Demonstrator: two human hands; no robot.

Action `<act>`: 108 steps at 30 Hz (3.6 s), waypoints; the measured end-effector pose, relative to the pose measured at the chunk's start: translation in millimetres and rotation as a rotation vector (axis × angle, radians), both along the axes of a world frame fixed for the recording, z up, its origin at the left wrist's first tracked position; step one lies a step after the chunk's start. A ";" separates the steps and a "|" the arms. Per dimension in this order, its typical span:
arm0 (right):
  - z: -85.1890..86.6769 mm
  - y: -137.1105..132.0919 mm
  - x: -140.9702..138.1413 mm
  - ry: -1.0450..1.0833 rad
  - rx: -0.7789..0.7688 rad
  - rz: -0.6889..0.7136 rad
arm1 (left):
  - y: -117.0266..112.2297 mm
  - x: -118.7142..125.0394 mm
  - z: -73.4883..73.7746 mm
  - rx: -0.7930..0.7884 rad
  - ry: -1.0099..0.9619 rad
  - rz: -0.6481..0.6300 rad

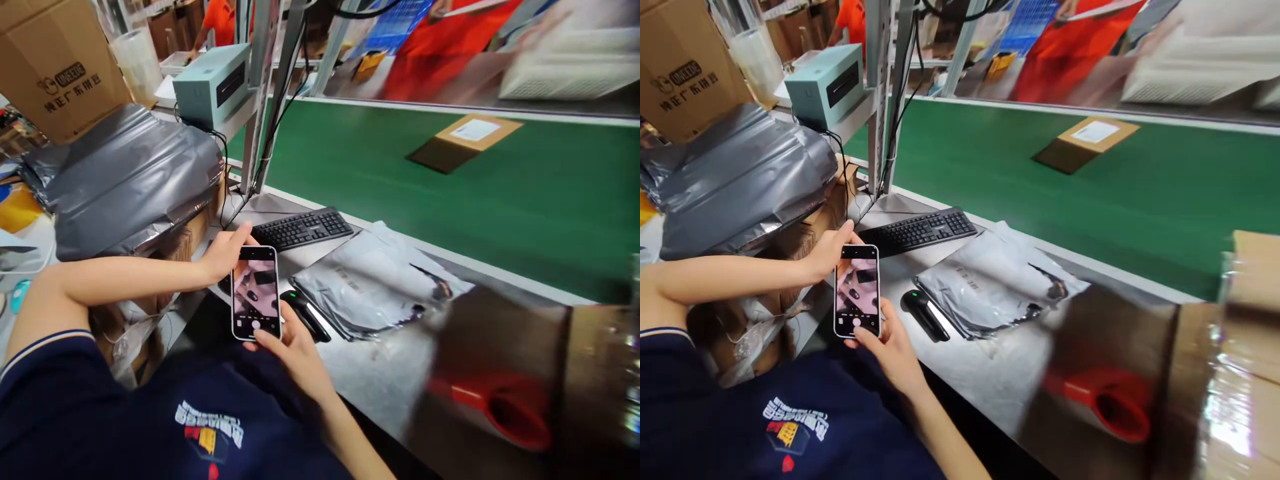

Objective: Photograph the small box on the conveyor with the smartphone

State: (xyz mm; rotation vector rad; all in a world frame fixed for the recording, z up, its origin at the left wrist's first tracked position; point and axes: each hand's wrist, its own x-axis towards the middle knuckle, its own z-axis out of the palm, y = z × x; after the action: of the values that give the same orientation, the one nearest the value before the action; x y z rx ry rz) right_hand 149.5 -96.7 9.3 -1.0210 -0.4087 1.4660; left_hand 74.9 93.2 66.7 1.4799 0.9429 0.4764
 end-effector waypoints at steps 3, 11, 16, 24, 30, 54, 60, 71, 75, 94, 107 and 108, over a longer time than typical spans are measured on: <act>12.2 3.3 -7.4 0.049 -0.080 -0.104 | -2.9 -1.8 1.9 0.016 -0.016 -0.094; 25.8 8.2 -6.6 0.136 -0.029 -0.320 | -12.7 -4.1 5.2 -0.183 -0.065 -0.215; 26.7 9.6 -1.0 0.102 0.024 -0.397 | -21.3 -16.0 3.3 0.051 -0.010 -0.494; 5.7 11.7 -5.2 -0.058 0.195 -0.217 | -24.8 -24.9 4.5 0.185 0.046 -0.431; 24.1 11.0 -7.9 0.025 0.073 -0.338 | -24.3 -19.8 10.1 0.034 -0.037 -0.386; 22.1 7.2 -4.3 0.048 0.056 -0.349 | -24.1 -17.9 13.6 0.068 -0.040 -0.456; -0.7 8.5 -0.7 0.102 0.087 -0.324 | -24.8 -17.7 14.4 0.048 -0.051 -0.451; 36.5 5.5 -6.0 0.097 0.011 -0.378 | -24.3 -19.6 12.1 0.022 -0.062 -0.456; 39.3 6.1 -6.4 0.095 0.010 -0.383 | -24.8 -19.1 9.2 0.019 -0.068 -0.440; -7.6 3.8 0.8 0.097 0.157 -0.312 | -23.2 -21.8 9.4 0.016 -0.113 -0.523; 13.7 2.3 -2.7 0.098 0.100 -0.351 | -26.1 -18.2 12.4 0.003 -0.147 -0.436; 7.8 2.8 -1.6 0.095 0.123 -0.328 | -26.1 -18.5 12.7 -0.005 -0.144 -0.439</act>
State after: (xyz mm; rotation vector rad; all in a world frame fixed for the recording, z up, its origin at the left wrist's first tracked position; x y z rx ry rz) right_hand 147.8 -93.9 17.1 -0.8706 -0.2454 1.1743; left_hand 56.4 67.2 79.4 1.5708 0.4847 0.2530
